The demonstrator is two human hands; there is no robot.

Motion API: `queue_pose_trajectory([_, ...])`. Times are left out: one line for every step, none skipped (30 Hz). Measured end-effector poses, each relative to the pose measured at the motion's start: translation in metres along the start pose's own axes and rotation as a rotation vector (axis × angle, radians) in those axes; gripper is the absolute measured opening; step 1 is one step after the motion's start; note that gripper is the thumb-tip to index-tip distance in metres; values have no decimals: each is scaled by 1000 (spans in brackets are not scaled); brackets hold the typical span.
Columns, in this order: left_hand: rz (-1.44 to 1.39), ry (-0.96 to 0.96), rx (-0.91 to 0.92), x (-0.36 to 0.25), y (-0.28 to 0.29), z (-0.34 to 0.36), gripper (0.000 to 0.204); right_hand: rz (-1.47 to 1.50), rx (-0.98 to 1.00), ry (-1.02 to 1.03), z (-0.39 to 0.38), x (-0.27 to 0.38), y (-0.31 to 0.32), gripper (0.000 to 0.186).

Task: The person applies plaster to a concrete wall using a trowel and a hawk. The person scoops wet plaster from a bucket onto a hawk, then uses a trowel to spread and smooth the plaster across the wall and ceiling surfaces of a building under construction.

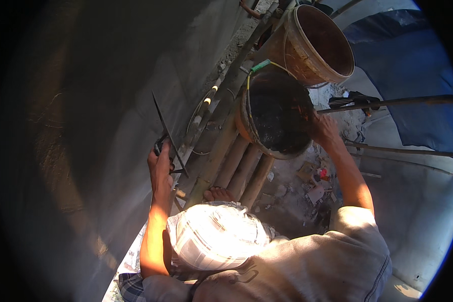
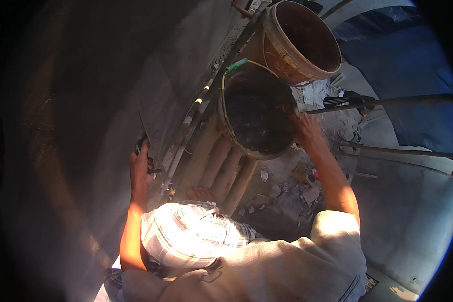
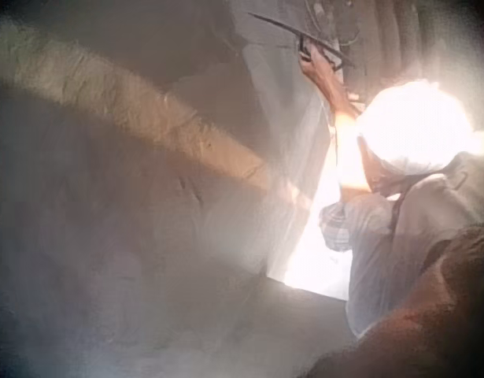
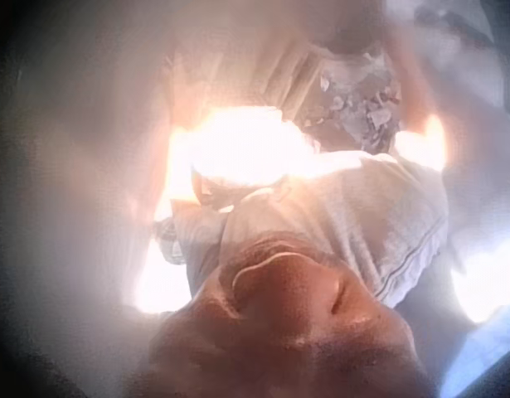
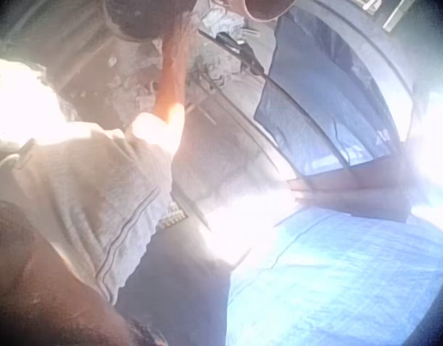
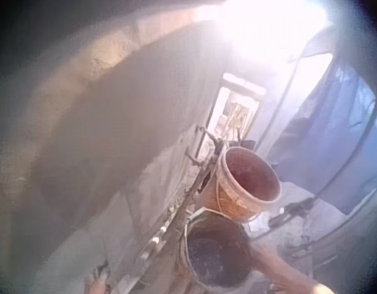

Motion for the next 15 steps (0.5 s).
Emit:
queue_pose_trajectory([-178, 46, 96, 6, -5, 12, 45, -54, -29, 113, 4, -3, -8, 38])
queue_pose_trajectory([-357, 91, 189, 16, -8, 27, 42, -108, -60, 231, 5, -3, -18, 34])
queue_pose_trajectory([-523, 155, 293, 12, -18, 24, 40, -159, -71, 335, -6, 0, -28, 31])
queue_pose_trajectory([-626, 153, 316, 7, -27, 17, 37, -146, -110, 356, -17, -4, -33, 27])
queue_pose_trajectory([-733, 153, 356, -15, -34, -5, 35, -141, -153, 367, -26, -4, -29, 24])
queue_pose_trajectory([-834, 144, 416, -17, -30, -2, 36, -123, -204, 404, -30, 9, -22, 21])
queue_pose_trajectory([-935, 137, 478, -20, -31, 1, 37, -116, -172, 351, -27, 13, -18, 19])
queue_pose_trajectory([-824, 86, 484, -20, -31, 11, 44, -102, -138, 315, -23, 25, -14, 17])
queue_pose_trajectory([-718, 46, 499, -19, -45, 30, 52, -100, -98, 271, -23, 29, -8, 17])
queue_pose_trajectory([-607, 3, 511, -24, -52, 42, 60, -76, -35, 240, -24, 33, -1, 17])
queue_pose_trajectory([-707, -13, 594, -37, -64, 39, 60, -60, 29, 191, -28, 29, 9, 18])
queue_pose_trajectory([-808, -35, 674, -55, -76, 31, 61, -41, 88, 145, -30, 27, 19, 18])
queue_pose_trajectory([-908, -55, 754, -71, -90, 26, 61, -54, 89, 126, -34, 27, 37, 19])
queue_pose_trajectory([-721, -271, 678, -76, -95, 33, 54, -63, 85, 123, -37, 35, 56, 19])
queue_pose_trajectory([-525, -476, 591, -74, -103, 44, 47, -69, 82, 123, -38, 42, 64, 19])
Point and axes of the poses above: each hand's wrist, its own z-axis towards the middle knuckle, its own y-axis out of the back of the hand, x = y × z, the point moved 7 cm from there along z, towards the middle knuckle, and after that the axes turned 12 degrees about z, right-handed, at the moved point
